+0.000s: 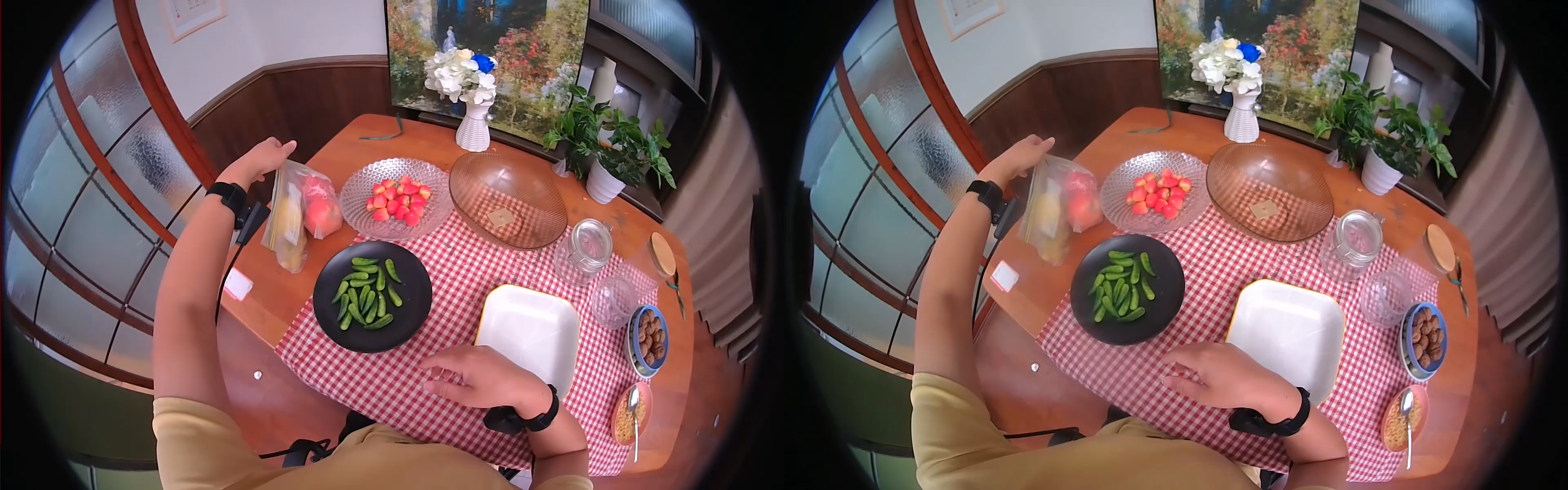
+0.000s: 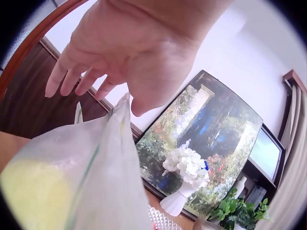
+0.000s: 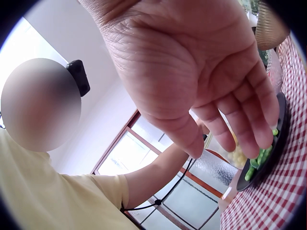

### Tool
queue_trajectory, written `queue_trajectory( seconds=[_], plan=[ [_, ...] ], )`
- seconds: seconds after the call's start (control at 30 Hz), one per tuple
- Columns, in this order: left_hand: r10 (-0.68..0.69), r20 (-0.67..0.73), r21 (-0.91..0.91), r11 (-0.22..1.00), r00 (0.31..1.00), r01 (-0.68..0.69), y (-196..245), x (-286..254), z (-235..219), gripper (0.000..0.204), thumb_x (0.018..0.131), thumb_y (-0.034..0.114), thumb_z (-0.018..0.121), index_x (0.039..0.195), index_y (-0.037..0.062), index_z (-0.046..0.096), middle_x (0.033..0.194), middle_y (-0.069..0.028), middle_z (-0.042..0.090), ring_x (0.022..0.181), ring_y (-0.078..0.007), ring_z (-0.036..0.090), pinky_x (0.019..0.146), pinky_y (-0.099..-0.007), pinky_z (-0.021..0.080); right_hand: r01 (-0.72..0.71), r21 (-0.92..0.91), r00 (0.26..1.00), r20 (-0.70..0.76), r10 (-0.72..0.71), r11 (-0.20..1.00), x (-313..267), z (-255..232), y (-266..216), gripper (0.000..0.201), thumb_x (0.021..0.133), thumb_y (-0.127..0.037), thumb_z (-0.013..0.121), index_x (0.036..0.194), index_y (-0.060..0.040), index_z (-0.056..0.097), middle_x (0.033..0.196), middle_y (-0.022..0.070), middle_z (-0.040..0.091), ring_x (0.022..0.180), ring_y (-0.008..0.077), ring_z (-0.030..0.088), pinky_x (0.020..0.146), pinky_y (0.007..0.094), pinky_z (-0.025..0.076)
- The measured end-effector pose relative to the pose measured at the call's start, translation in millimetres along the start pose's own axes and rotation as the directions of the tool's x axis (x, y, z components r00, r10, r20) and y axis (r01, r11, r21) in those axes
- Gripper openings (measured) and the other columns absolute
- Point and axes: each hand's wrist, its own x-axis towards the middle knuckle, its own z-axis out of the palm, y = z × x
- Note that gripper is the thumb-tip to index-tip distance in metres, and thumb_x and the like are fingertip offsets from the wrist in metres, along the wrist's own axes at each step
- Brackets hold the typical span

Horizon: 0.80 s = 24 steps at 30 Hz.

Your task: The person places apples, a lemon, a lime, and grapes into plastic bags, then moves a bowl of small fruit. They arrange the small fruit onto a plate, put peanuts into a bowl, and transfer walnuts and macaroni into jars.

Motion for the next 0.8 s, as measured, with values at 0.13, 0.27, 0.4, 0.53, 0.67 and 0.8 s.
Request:
queue_trajectory(
  seconds=[0.13, 0.27, 0.4, 0.53, 0.67, 0.8],
  plan=[
    [-0.033, 0.082, -0.268, 0.962, 0.996, 0.054, -19, 23, 0, 0.068, 0.093, 0.058, 0.041, 0.138, 0.0063, 0.042, 0.128, -0.015, 0.054, 0.114, -0.0342, 0.053, 0.094, -0.0472, 0.046, -0.074, 0.052, 0.997, 0.023, 0.073, 0.996, 1, -5, 0, 0.033, 0.089, -0.028, 0.064, 0.113, -0.0041, 0.063, 0.106, 0.0159, 0.066, 0.094, 0.0305, 0.065, 0.081, 0.0365, 0.052],
    [-0.004, 0.266, -0.467, 0.874, 0.964, 0.132, -37, 39, 6, 0.072, 0.091, 0.062, 0.045, 0.132, 0.0028, 0.049, 0.126, -0.0184, 0.054, 0.11, -0.0305, 0.054, 0.098, -0.0456, 0.042, 0.075, 0.026, 0.995, -0.066, -0.073, 0.997, 1, 1, 10, 0.035, 0.091, -0.031, 0.06, 0.109, -0.0014, 0.061, 0.098, 0.017, 0.066, 0.08, 0.0315, 0.065, 0.072, 0.0389, 0.052],
    [-0.002, 0.27, -0.523, 0.839, 0.963, 0.148, -43, 57, 15, 0.073, 0.089, 0.061, 0.05, 0.131, 0.0013, 0.05, 0.129, -0.0177, 0.053, 0.113, -0.0285, 0.053, 0.097, -0.0464, 0.042, 0.026, 0.02, 0.999, -0.034, -0.025, 0.999, 3, 0, 10, 0.036, 0.091, -0.032, 0.06, 0.11, -0.0011, 0.061, 0.103, 0.0173, 0.066, 0.085, 0.0306, 0.065, 0.075, 0.038, 0.052],
    [0.107, 0.013, -0.284, 0.954, 0.994, -0.099, -22, 28, 11, 0.052, 0.087, 0.047, 0.061, 0.101, -0.0029, 0.067, 0.1, -0.0154, 0.066, 0.092, -0.023, 0.063, 0.083, -0.0373, 0.049, 0.046, 0.025, 0.998, -0.043, -0.045, 0.999, 4, 2, 11, 0.036, 0.091, -0.031, 0.06, 0.11, -0.0013, 0.061, 0.104, 0.0174, 0.066, 0.087, 0.0304, 0.065, 0.075, 0.0379, 0.053],
    [0.401, -0.297, 0.19, 0.914, 0.867, -0.358, 1, -25, 14, 0.026, 0.077, 0.027, 0.07, 0.078, 0.0002, 0.071, 0.073, -0.0132, 0.067, 0.071, -0.0256, 0.065, 0.069, -0.0357, 0.052, 0.0, 0.013, 1.0, -0.02, 0.0, 1.0, 4, 2, 7, 0.035, 0.09, -0.03, 0.063, 0.11, -0.0029, 0.063, 0.103, 0.0163, 0.066, 0.089, 0.0308, 0.065, 0.078, 0.038, 0.052],
    [0.58, -0.391, 0.443, 0.799, 0.714, -0.406, 7, -56, 22, 0.01, 0.073, 0.013, 0.067, 0.08, 0.006, 0.067, 0.074, -0.0123, 0.065, 0.079, -0.0307, 0.061, 0.072, -0.0399, 0.051, -0.03, 0.013, 1.0, 0.009, 0.03, 0.999, 3, 1, 4, 0.034, 0.089, -0.03, 0.064, 0.111, -0.0039, 0.064, 0.105, 0.0152, 0.067, 0.091, 0.031, 0.065, 0.08, 0.0373, 0.052]
  ],
)
